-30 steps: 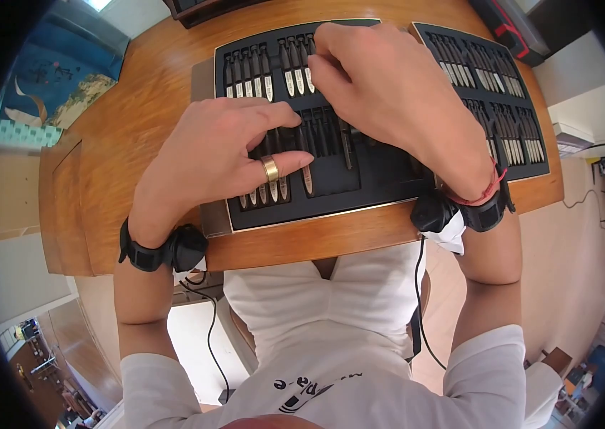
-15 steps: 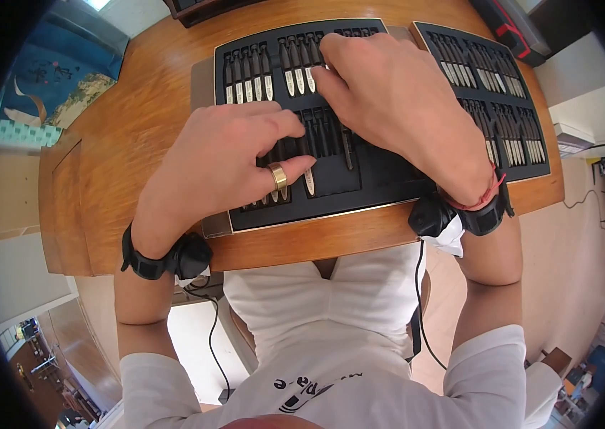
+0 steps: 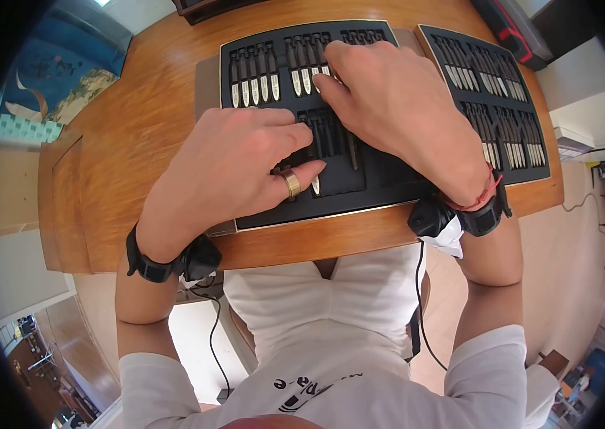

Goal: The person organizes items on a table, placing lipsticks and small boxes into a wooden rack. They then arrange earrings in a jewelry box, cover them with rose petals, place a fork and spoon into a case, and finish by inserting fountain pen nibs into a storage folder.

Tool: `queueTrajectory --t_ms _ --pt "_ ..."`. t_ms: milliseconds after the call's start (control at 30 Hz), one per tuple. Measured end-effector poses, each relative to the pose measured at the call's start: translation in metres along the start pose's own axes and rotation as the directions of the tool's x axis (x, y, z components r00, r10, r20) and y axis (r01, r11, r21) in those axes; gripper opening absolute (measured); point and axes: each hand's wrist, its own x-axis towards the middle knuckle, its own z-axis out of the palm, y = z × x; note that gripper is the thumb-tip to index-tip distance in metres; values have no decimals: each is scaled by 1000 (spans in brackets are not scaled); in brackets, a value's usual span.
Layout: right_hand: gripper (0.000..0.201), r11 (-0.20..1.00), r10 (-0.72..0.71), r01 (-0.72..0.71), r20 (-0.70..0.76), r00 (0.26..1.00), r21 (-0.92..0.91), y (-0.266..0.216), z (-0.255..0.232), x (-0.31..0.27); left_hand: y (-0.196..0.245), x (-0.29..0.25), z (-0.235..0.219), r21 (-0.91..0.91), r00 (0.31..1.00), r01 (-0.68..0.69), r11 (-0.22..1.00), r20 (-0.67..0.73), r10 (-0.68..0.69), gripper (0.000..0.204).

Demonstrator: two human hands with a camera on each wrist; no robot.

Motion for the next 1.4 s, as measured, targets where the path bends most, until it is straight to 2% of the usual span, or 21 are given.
queueTrajectory --t_ms 133,200,333,400,533,600,833,933,1000,1100,1300,1400 --pt "33 998 -14 16 27 1000 -67 0 -2 0 -1 0 2 -9 1000 1 1000 -16 -1 23" --pt "33 988 -5 18 85 996 -154 -1 -3 -3 -3 0 3 -22 1000 0 1000 -10 0 22" --pt "30 989 -20 32 88 996 -143 1 -6 -7 -8 1 5 -70 999 -22 997 -32 20 19" --pt "27 992 -48 50 17 999 -113 2 -6 -8 -7 1 5 -74 1000 -16 997 -27 14 18" --pt "25 988 10 2 71 997 -155 3 -9 -11 -7 2 4 -73 1000 12 997 -2 -12 16" --pt "23 992 24 -8 129 991 -128 1 -11 -11 -7 2 4 -75 1000 12 997 -1 -12 16" --pt "23 996 13 -3 117 993 -90 1 -9 -10 -8 2 4 -87 1000 19 996 0 -19 15" --pt "23 997 -53 60 120 991 -50 3 -7 -13 -7 3 5 -114 1000 7 994 -22 -9 17" --pt "24 995 -95 96 188 978 8 -2 -10 -15 -8 2 6 -121 1000 6 993 -27 -9 18" --pt "27 989 -140 145 210 968 -8 -6 -12 -14 -8 3 5 -126 1000 7 992 -25 -11 18" --pt "24 989 -144 130 261 954 73 -4 -11 -12 -9 3 6 -121 1000 4 993 -20 -7 18" --pt "21 987 -148 132 224 963 89 1 -7 -8 -9 3 6 -124 1000 -1 992 -25 -2 18"
